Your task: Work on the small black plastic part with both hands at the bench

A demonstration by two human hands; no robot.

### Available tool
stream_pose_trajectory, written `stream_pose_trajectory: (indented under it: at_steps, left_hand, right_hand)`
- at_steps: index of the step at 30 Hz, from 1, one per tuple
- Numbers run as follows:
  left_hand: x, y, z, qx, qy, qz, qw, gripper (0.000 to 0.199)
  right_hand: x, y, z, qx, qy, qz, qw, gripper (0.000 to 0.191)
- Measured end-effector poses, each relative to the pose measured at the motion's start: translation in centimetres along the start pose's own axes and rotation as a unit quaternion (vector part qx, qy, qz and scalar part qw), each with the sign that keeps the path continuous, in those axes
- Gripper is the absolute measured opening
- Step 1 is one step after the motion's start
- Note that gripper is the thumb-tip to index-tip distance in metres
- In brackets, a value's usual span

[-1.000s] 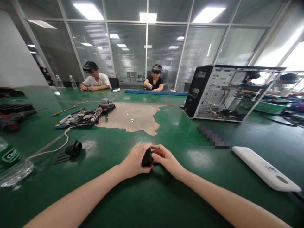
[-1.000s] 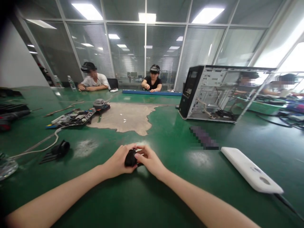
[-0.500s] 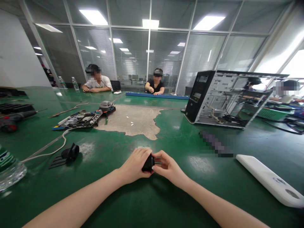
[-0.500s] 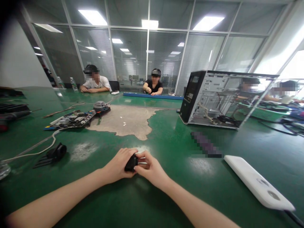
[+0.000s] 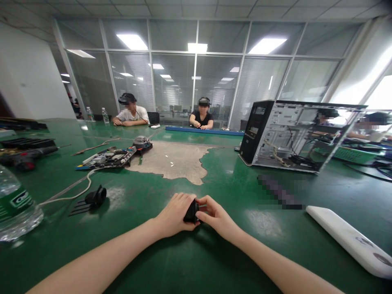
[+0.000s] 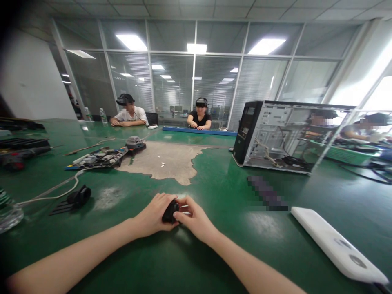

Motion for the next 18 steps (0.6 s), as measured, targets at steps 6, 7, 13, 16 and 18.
stream_pose_trajectory:
  at_steps: [6, 7, 13, 16, 18]
  left_hand:
    - [0.15, 0.06, 0.12, 0.0, 0.003, 0.003, 1.0, 0.057]
    - [0.24, 0.14, 0.13, -0.001, 0.001, 0.004, 1.0, 0.057]
    - [0.56, 0.47, 0.04, -0.001, 0.01, 0.019, 1.0, 0.057]
    - [0.52, 0.39, 0.0, 0.002, 0.015, 0.025, 1.0, 0.056]
    - [0.46, 0.29, -0.01, 0.006, 0.015, 0.026, 1.0, 0.055]
  right_hand:
    - [0.16, -0.25, 0.1, 0.002, 0.007, -0.021, 1.0, 0.021]
    - [0.21, -0.23, 0.01, 0.011, 0.004, -0.023, 1.0, 0.02]
    - [0.03, -0.12, -0.17, 0.034, -0.013, 0.011, 0.999, 0.021]
    - [-0.06, -0.2, -0.03, 0.026, -0.011, 0.02, 0.999, 0.024]
    - [-0.07, -0.26, 0.04, 0.024, -0.005, 0.024, 0.999, 0.023]
Point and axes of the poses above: each hand's wrist, its own z-axis away from the middle knuckle, its own y-axis out of the back of the hand, x = y × z, the point moved 2 cm from there along -z, towards the middle knuckle, and after that the axes turned 9 degrees about -x, right-handed, at the moved point
